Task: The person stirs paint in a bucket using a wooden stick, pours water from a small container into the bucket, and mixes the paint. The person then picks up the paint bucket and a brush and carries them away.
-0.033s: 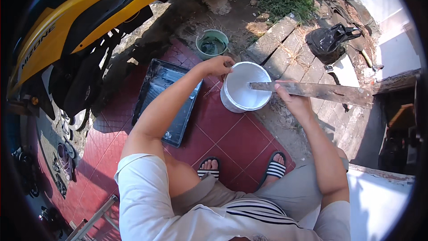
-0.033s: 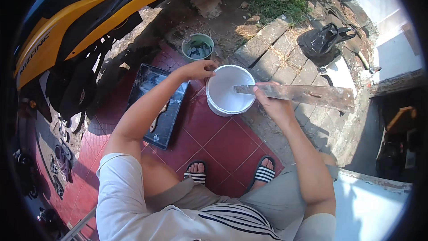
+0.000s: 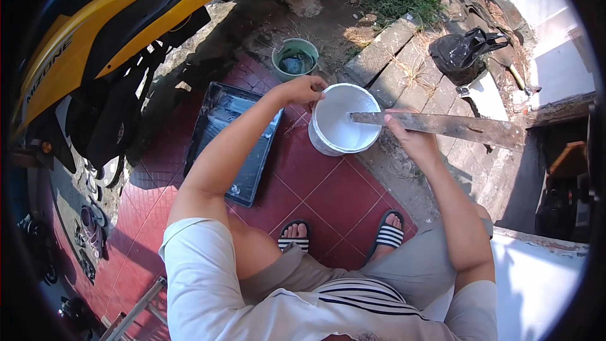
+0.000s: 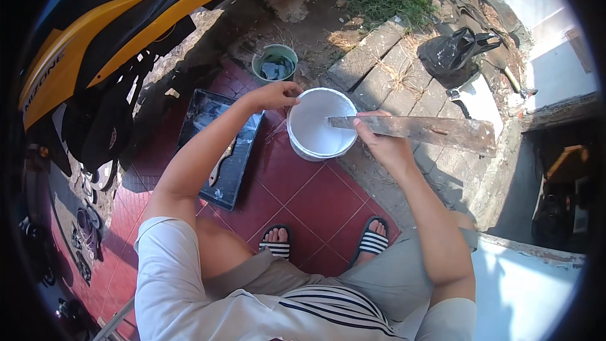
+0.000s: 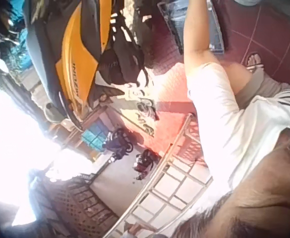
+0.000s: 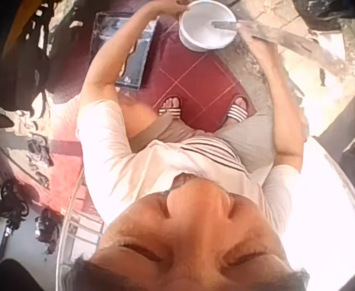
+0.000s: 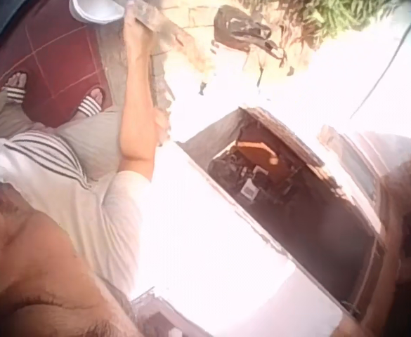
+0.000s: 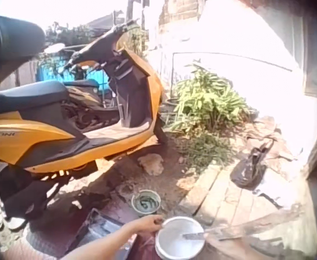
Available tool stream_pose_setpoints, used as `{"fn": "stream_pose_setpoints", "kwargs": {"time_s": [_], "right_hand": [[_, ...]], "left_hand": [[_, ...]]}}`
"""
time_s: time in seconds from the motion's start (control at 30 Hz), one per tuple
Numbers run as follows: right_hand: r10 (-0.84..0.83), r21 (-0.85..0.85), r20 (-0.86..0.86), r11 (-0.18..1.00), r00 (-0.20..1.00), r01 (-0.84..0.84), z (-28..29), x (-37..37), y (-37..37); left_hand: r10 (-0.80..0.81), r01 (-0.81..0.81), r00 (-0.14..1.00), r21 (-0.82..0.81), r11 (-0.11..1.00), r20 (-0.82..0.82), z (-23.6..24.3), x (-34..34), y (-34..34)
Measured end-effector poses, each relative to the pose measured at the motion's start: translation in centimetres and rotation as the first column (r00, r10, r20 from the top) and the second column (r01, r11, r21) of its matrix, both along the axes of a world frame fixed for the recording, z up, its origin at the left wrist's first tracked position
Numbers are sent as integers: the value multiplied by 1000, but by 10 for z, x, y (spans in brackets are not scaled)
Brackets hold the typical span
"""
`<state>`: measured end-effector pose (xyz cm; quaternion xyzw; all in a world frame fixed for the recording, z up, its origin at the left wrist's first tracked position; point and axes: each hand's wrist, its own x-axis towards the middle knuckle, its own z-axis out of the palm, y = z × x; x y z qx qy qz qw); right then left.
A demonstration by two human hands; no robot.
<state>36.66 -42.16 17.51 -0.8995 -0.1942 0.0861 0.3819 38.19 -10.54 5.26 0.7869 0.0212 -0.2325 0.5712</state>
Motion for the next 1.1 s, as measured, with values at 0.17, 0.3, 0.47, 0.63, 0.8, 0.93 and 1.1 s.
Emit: {"fn": "stream_pose_setpoints", "kwargs": {"time_s": [0.17, 0.3, 0.47, 0.63, 0.8, 0.93, 1.1], "right_hand": [[31, 30, 11, 999, 999, -32, -16, 4, -7], [93, 122, -42, 989, 995, -87, -29, 1, 1], [241, 131, -55, 964, 969, -232, -37, 0, 4], [125, 29, -148, 992, 981, -122, -15, 3, 6], [135, 100, -87, 987, 987, -126, -32, 9, 6], [269, 88, -158, 962, 950, -258, -21, 2, 11], [51, 41, -219, 998, 974, -43, -15, 9, -5]], "left_hand": [[2, -7, 998, -75, 997, -59, 4, 3, -15], [3, -10, 997, -85, 996, -80, 1, 4, -10], [15, -24, 995, -92, 995, -99, -1, 5, -5], [92, -96, 989, -31, 995, -120, -3, 4, 16], [125, -127, 991, -28, 992, -52, -7, 6, 32], [140, -139, 989, 22, 990, -49, -9, 2, 42], [92, -66, 981, 148, 987, -171, -2, 6, 42]]}}
